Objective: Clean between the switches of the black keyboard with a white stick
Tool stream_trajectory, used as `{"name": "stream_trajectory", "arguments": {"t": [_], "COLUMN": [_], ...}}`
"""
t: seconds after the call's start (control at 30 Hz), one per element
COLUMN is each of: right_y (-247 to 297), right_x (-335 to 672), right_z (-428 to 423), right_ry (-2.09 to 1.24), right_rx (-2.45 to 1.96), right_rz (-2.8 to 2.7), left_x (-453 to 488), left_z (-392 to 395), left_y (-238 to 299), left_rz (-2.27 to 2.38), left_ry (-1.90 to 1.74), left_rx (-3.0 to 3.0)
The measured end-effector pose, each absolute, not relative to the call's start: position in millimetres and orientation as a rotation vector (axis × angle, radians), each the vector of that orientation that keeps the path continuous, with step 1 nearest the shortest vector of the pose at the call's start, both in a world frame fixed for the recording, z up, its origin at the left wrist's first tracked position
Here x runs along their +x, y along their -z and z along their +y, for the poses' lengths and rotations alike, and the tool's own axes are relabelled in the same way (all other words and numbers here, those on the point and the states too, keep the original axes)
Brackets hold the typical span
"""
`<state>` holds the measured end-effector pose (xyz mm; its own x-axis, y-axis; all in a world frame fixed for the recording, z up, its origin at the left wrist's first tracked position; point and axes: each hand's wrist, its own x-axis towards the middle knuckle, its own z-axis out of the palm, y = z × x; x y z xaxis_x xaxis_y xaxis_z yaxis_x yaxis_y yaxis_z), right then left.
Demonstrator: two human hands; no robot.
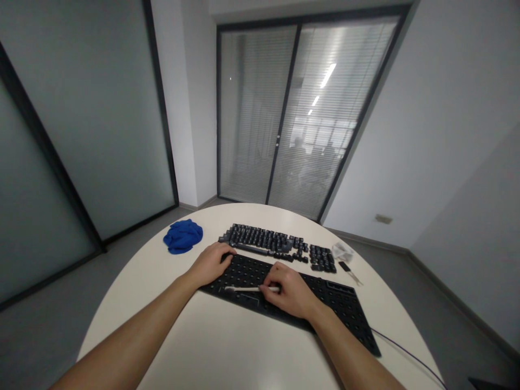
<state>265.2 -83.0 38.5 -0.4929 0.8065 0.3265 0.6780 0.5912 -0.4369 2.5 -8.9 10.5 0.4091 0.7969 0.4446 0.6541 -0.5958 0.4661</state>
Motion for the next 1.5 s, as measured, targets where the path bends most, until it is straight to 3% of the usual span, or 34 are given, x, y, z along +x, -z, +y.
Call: {"name": "stream_trajectory", "arguments": {"t": [0.77,1.5], "right_y": [-39.0,-38.3], "right_x": [265.5,265.6], "right_z": [-83.0,-80.4], "right_ry": [-0.437,-0.309], "right_rx": [-1.087,-1.078], "right_rz": [-2.303,-2.322], "left_x": [2.5,2.3], "left_z": [-9.1,-8.5], "left_y": [-10.4,-10.7], "left_rz": [1.286,1.292], "left_ry": [-0.954,-0.931], "left_rx": [2.451,2.460]}}
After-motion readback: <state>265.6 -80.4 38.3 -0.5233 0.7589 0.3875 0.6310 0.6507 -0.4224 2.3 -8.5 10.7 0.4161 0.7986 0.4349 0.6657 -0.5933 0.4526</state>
